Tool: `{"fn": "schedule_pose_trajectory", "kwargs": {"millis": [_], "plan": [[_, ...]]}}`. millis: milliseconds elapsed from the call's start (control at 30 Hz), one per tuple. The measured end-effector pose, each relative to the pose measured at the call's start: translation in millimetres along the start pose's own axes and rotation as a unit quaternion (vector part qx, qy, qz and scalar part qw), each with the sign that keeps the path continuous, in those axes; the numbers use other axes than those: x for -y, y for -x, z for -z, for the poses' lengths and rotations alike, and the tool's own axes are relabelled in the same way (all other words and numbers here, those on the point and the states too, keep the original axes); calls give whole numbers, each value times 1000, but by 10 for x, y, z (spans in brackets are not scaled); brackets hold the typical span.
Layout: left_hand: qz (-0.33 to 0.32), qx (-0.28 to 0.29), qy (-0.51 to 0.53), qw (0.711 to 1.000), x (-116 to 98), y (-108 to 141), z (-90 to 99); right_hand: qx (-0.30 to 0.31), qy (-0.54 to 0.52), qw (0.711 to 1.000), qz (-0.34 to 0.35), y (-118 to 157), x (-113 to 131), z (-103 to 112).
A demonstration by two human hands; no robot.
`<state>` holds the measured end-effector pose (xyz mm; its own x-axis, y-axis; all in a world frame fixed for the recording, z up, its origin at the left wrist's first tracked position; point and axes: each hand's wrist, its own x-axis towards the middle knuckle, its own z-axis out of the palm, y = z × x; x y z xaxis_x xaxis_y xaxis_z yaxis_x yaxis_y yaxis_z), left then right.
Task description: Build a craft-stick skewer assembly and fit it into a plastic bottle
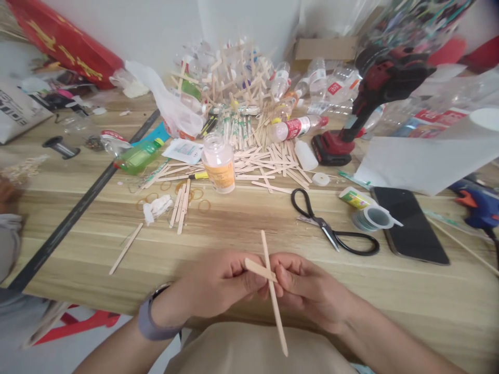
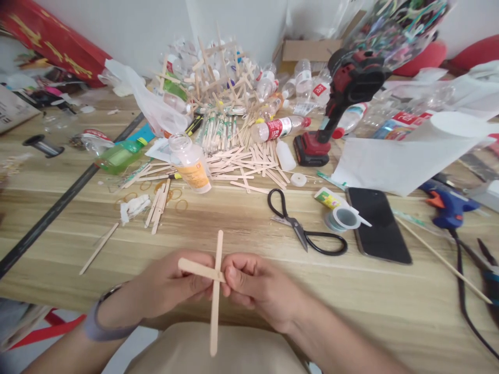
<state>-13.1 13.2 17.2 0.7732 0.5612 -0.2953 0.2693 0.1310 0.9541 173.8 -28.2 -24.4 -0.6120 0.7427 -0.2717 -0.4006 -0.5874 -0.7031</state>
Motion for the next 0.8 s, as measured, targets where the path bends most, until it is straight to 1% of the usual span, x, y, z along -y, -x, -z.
{"fn": "schedule_pose_trajectory", "kwargs": {"millis": [67, 100, 200, 233, 267, 333, 367, 400, 433, 500, 533, 600, 633, 700, 733, 767, 800], "plan": [[-27, -22, -41, 999, -4, -3, 1, -15, -6, 1000, 3, 12, -21, -14], [-22, -26, -39, 999, -5, -2, -4, -23, 2, 1000, 10, 20, -30, -19], [45, 3, 47, 998, -2, -1, -26, -41, 59, 997, 40, 29, -58, -11], [58, 9, 64, 996, 0, -4, -32, -44, 78, 995, 48, 25, -65, -2], [56, 7, 63, 996, 1, -10, -35, -47, 91, 993, 52, 19, -66, 8], [27, -6, 25, 999, 2, -26, -37, -51, 102, 992, 57, 13, -47, 21], [14, -14, 0, 1000, 1, -34, -36, -54, 130, 988, 62, 17, -24, 22], [8, -22, -18, 1000, 0, -40, -35, -64, 180, 979, 73, 27, 5, 18], [8, -28, -32, 999, -2, -44, -34, -78, 243, 963, 89, 45, 36, 9], [24, -38, -54, 998, -11, -43, -38, -101, 374, 913, 129, 93, 90, -20], [35, -41, -61, 997, -17, -40, -42, -102, 419, 890, 146, 119, 105, -38], [54, -43, -72, 995, -28, -33, -56, -109, 454, 870, 157, 165, 107, -77], [60, -43, -78, 994, -31, -31, -66, -128, 465, 861, 162, 182, 98, -98], [64, -47, -83, 993, -27, -34, -87, -184, 484, 837, 176, 201, 82, -139], [61, -50, -80, 994, -23, -39, -98, -196, 491, 830, 180, 205, 83, -160], [54, -50, -73, 995, -19, -45, -108, -186, 495, 829, 182, 206, 93, -181], [42, -46, -61, 996, -17, -53, -116, -162, 493, 836, 178, 205, 112, -200]]}}
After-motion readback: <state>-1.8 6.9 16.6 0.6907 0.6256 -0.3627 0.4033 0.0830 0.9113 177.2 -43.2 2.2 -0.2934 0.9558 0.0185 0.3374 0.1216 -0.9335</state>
